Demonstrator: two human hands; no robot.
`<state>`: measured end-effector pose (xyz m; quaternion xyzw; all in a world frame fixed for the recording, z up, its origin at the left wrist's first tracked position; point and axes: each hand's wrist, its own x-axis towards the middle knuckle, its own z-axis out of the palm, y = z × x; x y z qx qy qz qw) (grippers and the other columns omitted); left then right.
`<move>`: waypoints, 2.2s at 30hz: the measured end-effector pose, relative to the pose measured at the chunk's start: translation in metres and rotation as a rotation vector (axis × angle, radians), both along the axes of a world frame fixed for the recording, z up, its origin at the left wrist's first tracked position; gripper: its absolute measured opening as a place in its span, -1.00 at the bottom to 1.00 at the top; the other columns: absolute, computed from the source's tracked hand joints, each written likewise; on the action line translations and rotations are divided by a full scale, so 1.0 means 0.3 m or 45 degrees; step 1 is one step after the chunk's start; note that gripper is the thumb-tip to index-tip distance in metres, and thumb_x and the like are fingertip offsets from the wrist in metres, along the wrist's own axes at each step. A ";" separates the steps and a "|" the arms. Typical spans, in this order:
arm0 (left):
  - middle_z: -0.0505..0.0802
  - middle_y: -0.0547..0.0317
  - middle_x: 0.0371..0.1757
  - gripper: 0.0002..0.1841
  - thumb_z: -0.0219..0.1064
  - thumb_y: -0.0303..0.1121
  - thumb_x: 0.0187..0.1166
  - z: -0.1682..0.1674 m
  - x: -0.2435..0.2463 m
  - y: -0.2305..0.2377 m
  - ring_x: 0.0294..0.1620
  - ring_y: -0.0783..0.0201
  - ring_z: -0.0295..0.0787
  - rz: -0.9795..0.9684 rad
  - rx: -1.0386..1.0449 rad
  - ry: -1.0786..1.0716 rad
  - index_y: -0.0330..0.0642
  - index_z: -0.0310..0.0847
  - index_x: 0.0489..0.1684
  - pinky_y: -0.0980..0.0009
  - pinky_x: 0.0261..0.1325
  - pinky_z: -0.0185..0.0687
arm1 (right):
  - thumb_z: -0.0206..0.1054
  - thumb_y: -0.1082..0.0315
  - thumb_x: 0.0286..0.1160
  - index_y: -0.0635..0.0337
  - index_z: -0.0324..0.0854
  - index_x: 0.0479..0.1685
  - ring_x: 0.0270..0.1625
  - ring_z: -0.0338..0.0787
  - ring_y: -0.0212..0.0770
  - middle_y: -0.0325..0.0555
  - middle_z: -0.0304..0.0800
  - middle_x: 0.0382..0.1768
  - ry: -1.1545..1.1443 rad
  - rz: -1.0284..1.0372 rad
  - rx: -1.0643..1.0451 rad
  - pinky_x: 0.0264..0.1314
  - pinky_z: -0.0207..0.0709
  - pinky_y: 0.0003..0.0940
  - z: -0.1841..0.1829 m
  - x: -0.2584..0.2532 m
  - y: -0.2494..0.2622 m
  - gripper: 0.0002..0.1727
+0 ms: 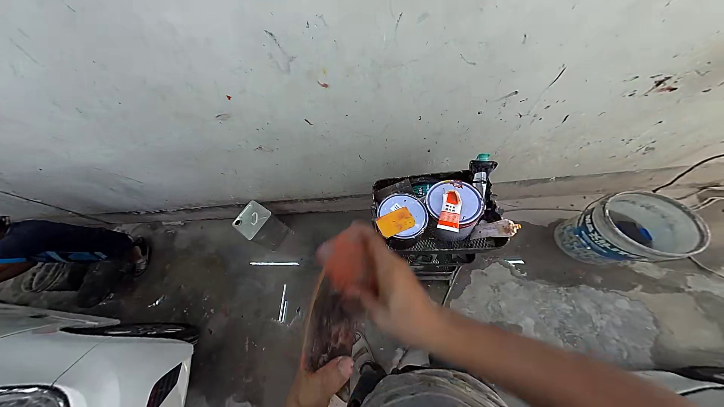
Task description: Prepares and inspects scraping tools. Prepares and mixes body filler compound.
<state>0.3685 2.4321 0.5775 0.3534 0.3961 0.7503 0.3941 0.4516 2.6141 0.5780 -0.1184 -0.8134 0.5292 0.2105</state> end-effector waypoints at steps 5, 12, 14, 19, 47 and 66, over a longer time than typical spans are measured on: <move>0.93 0.29 0.11 -0.65 0.40 -0.27 0.47 -0.005 -0.034 -0.001 0.18 0.43 0.84 0.125 0.170 -0.199 0.03 0.80 0.23 0.41 0.31 0.70 | 0.55 0.17 0.41 -0.02 0.25 0.76 0.20 0.83 -0.18 -0.07 0.76 0.30 0.016 0.175 0.033 0.25 0.75 -0.03 0.008 -0.031 -0.035 -0.14; 0.83 -0.04 0.30 -0.50 0.41 -0.28 0.39 -0.060 -0.076 -0.020 0.36 0.11 0.76 0.187 0.265 -0.351 -0.13 0.67 0.39 0.08 0.43 0.64 | 0.54 0.21 0.42 0.12 0.22 0.76 0.17 0.84 -0.11 0.01 0.74 0.31 0.030 0.238 0.023 0.23 0.75 -0.02 -0.037 -0.028 -0.092 -0.14; 0.85 0.01 0.26 -0.52 0.43 -0.26 0.39 -0.073 -0.063 -0.029 0.30 0.15 0.79 0.236 0.267 -0.330 -0.09 0.71 0.35 0.10 0.40 0.66 | 0.53 0.14 0.45 -0.09 0.14 0.79 0.14 0.84 -0.24 -0.15 0.75 0.26 -0.051 0.109 -0.016 0.24 0.78 -0.09 -0.088 -0.048 -0.057 -0.12; 0.73 -0.12 0.43 -0.37 0.44 -0.21 0.35 -0.067 -0.062 -0.030 0.46 0.00 0.66 0.203 0.249 -0.342 -0.13 0.56 0.52 -0.01 0.50 0.54 | 0.54 0.21 0.42 0.12 0.22 0.75 0.25 0.81 -0.12 0.01 0.71 0.35 0.017 0.279 -0.039 0.30 0.73 -0.05 -0.034 -0.008 -0.114 -0.14; 0.71 -0.02 0.47 -0.19 0.61 -0.20 0.34 -0.014 -0.012 0.001 0.49 0.17 0.64 -0.163 -0.040 -0.121 -0.28 0.37 0.63 0.19 0.56 0.53 | 0.53 0.36 0.34 0.16 0.15 0.76 0.34 0.75 -0.16 0.00 0.70 0.33 0.117 0.448 -0.111 0.40 0.68 -0.08 0.046 0.067 -0.100 -0.09; 0.36 0.07 0.79 0.43 0.22 0.73 0.01 0.033 0.000 -0.025 0.72 0.17 0.33 -0.027 -0.071 0.069 -0.11 -0.17 0.91 0.08 0.67 0.36 | 0.66 0.31 0.29 0.04 0.22 0.60 -0.39 0.85 -0.10 0.12 0.82 -0.10 -0.020 -0.306 -1.333 -0.54 0.69 -0.35 -0.003 -0.007 -0.082 -0.14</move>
